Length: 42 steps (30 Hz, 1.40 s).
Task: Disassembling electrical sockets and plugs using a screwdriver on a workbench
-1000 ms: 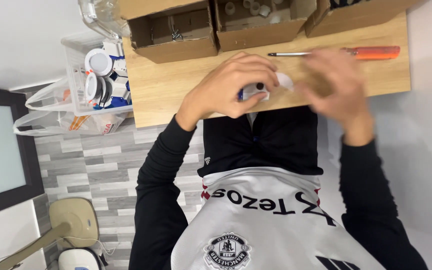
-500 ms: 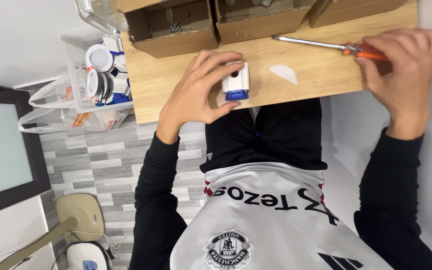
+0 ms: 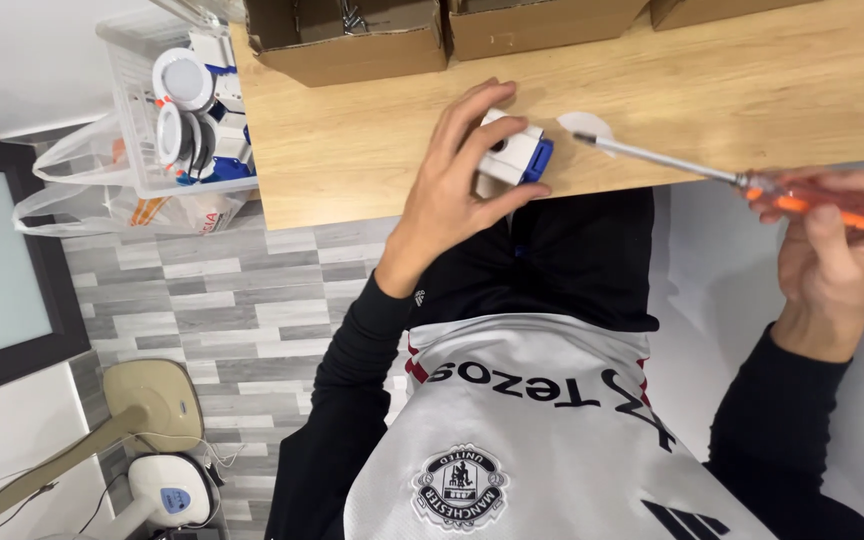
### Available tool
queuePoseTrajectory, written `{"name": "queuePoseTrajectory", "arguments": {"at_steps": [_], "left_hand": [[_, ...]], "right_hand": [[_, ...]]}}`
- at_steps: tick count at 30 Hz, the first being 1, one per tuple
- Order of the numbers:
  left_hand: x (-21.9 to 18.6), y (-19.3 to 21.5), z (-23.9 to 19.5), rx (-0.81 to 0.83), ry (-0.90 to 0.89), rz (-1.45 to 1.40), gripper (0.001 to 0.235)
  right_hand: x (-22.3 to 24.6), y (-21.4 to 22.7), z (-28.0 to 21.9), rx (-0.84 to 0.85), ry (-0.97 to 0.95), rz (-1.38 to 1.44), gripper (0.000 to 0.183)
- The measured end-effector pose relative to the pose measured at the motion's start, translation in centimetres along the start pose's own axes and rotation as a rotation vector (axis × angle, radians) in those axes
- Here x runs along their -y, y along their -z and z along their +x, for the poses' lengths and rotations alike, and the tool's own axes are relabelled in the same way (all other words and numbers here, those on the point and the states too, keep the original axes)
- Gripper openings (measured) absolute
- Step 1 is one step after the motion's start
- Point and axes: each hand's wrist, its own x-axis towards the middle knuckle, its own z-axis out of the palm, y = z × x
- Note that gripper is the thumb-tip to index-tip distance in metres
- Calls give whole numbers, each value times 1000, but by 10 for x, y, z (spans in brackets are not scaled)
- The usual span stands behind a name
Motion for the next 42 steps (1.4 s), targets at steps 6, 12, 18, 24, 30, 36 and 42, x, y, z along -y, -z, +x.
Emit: {"name": "queuePoseTrajectory", "arguments": {"at_steps": [6, 12, 18, 24, 30, 36, 42], "left_hand": [[-18, 7, 2, 95, 74, 3, 61], [-16, 6, 1, 101, 74, 21, 57], [-17, 5, 2, 96, 78, 70, 55], [-17, 5, 2, 99, 71, 111, 54], [-17, 3, 2, 90, 75, 139, 50], [-15, 3, 1, 127, 84, 174, 55], [-16, 4, 1, 132, 92, 176, 56]], "right_hand": [[2, 4, -13, 119, 40, 8, 25], [-5, 0, -9, 138, 70, -54, 28], [-11, 3, -9, 138, 67, -66, 28], [-7, 0, -11, 125, 47, -77, 30], [5, -5, -11, 107, -35, -111, 33], [24, -11, -12, 131, -147, -160, 46], [29, -14, -14, 158, -150, -179, 25]]}}
